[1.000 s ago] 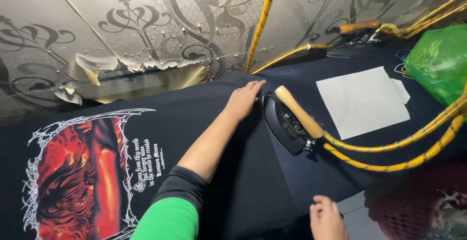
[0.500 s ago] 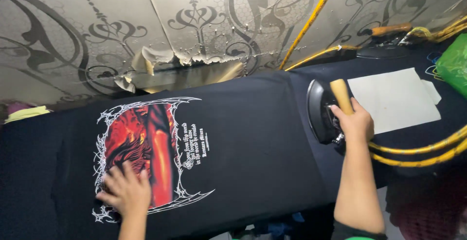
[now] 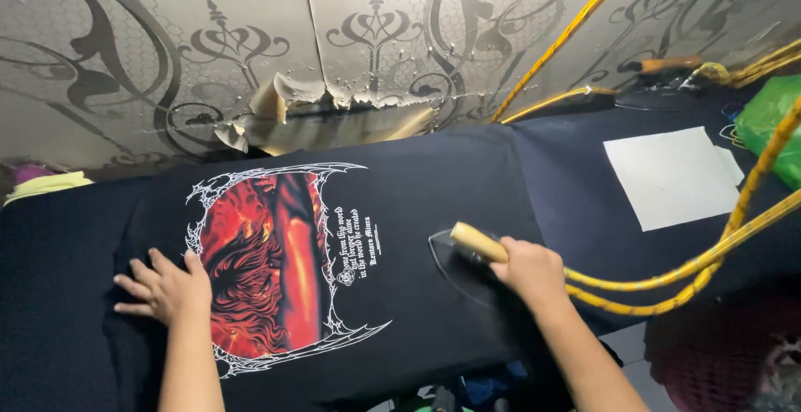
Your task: The person irons a black t-shirt with a graphic print on an ironing board. They smooth the fabric with their hands, use a steam iron to press the garment, and place a white sheet of paper over the print to protect it while ironing. The person folds the shirt and continues to press the fabric.
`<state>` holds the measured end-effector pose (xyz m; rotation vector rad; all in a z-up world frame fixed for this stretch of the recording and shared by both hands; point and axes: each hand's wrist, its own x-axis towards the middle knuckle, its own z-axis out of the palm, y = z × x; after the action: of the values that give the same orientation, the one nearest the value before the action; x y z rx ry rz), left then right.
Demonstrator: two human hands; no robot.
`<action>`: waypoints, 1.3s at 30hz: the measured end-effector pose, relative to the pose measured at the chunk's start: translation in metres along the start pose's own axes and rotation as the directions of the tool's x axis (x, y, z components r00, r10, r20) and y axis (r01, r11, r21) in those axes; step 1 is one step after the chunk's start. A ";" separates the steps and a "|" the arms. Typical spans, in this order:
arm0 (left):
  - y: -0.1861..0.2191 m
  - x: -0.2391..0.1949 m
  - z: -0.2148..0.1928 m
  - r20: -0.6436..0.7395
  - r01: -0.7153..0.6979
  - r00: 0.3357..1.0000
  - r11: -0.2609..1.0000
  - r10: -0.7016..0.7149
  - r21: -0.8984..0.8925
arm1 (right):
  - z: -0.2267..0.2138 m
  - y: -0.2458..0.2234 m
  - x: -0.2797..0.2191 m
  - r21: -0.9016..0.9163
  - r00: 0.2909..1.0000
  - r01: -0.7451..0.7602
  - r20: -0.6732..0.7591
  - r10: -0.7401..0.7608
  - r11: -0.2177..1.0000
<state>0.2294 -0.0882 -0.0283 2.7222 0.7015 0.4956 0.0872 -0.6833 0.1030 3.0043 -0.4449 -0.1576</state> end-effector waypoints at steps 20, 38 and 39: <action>-0.065 0.202 0.052 0.377 0.198 0.926 0.886 -0.028 -0.420 | -0.047 -0.117 0.141 -0.139 0.991 0.111 0.088 -0.099 0.984; -0.152 -0.053 -0.148 0.734 0.200 0.674 0.977 -0.082 -0.075 | -0.114 -0.517 0.128 0.246 0.917 0.394 -0.047 -0.396 0.885; -0.158 -0.054 -0.149 0.719 0.336 0.684 0.928 -0.124 -0.160 | -0.123 -0.518 0.121 0.258 0.922 0.366 0.031 -0.386 0.894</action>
<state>0.0614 0.0450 0.0362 2.2248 0.6702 -0.4700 0.3636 -0.2159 0.1548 3.3074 0.1340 -0.2740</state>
